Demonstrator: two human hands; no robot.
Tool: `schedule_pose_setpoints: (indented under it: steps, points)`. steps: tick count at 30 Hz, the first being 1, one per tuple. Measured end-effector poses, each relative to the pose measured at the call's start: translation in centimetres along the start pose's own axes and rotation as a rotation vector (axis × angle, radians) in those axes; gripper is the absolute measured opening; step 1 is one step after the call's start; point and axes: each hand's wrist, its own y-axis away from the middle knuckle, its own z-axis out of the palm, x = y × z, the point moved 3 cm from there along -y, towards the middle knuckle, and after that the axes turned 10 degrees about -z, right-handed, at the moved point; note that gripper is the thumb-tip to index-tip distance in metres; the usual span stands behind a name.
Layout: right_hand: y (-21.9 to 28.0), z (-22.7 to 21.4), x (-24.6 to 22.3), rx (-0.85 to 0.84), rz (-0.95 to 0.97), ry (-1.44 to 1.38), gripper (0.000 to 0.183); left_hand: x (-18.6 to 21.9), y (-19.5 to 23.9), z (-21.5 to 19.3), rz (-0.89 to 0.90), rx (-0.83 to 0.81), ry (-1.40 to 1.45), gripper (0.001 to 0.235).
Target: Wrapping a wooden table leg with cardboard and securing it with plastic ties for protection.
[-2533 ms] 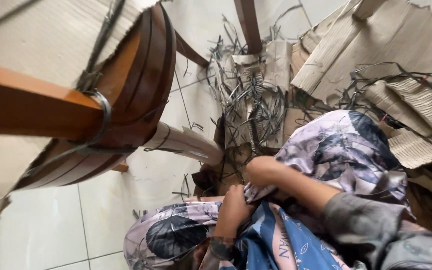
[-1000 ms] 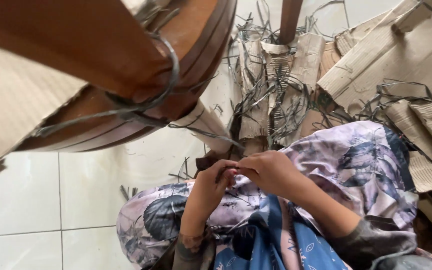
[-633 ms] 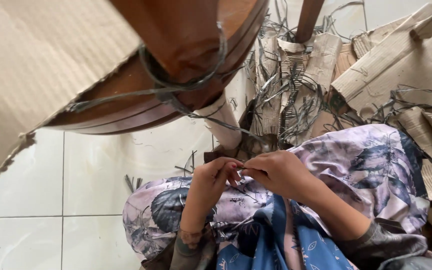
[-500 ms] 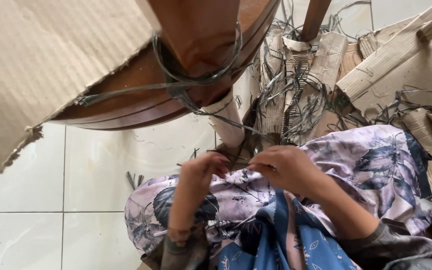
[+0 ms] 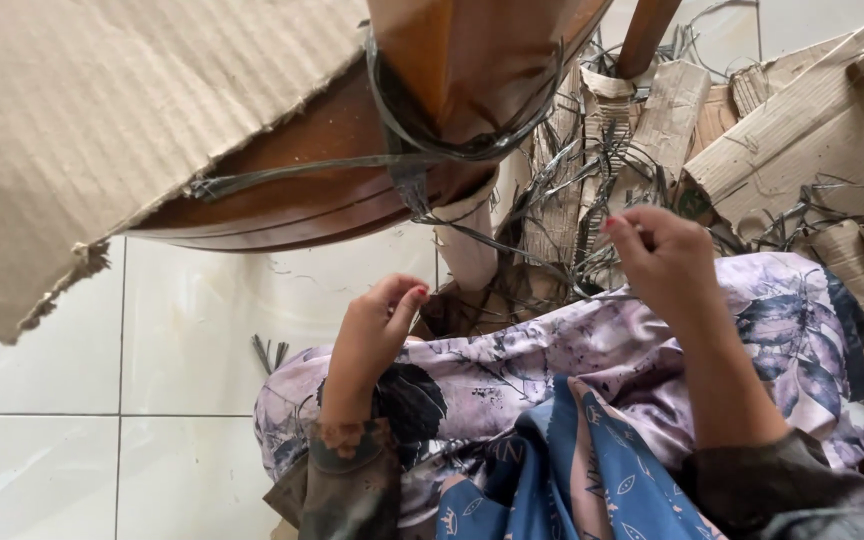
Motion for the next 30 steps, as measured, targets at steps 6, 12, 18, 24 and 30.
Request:
schedule_pose_setpoints:
  steps: [6,12,18,24,30]
  points:
    - [-1.9,0.6,-3.6,0.121,0.027,-0.390,0.014,1.1,-1.7,-0.1,0.069,0.117,0.054,0.028]
    - [-3.1,2.9,0.3,-0.271,0.259,-1.381,0.024,0.2,-1.3,0.9,0.071,0.072,0.028,0.026]
    - [-1.9,4.4,0.8,-0.453,0.319,-1.608,0.029,0.0,-0.6,1.9,0.018,-0.014,-0.081,0.026]
    - [-2.5,1.8,2.0,-0.019,0.163,-0.701,0.011,-1.4,-0.5,3.0,-0.074,-0.105,-0.207,0.029]
    - [-3.0,-0.1,4.8,0.068,0.005,-0.096,0.014,-2.2,-1.0,7.8,-0.068,-0.222,-0.362,0.035]
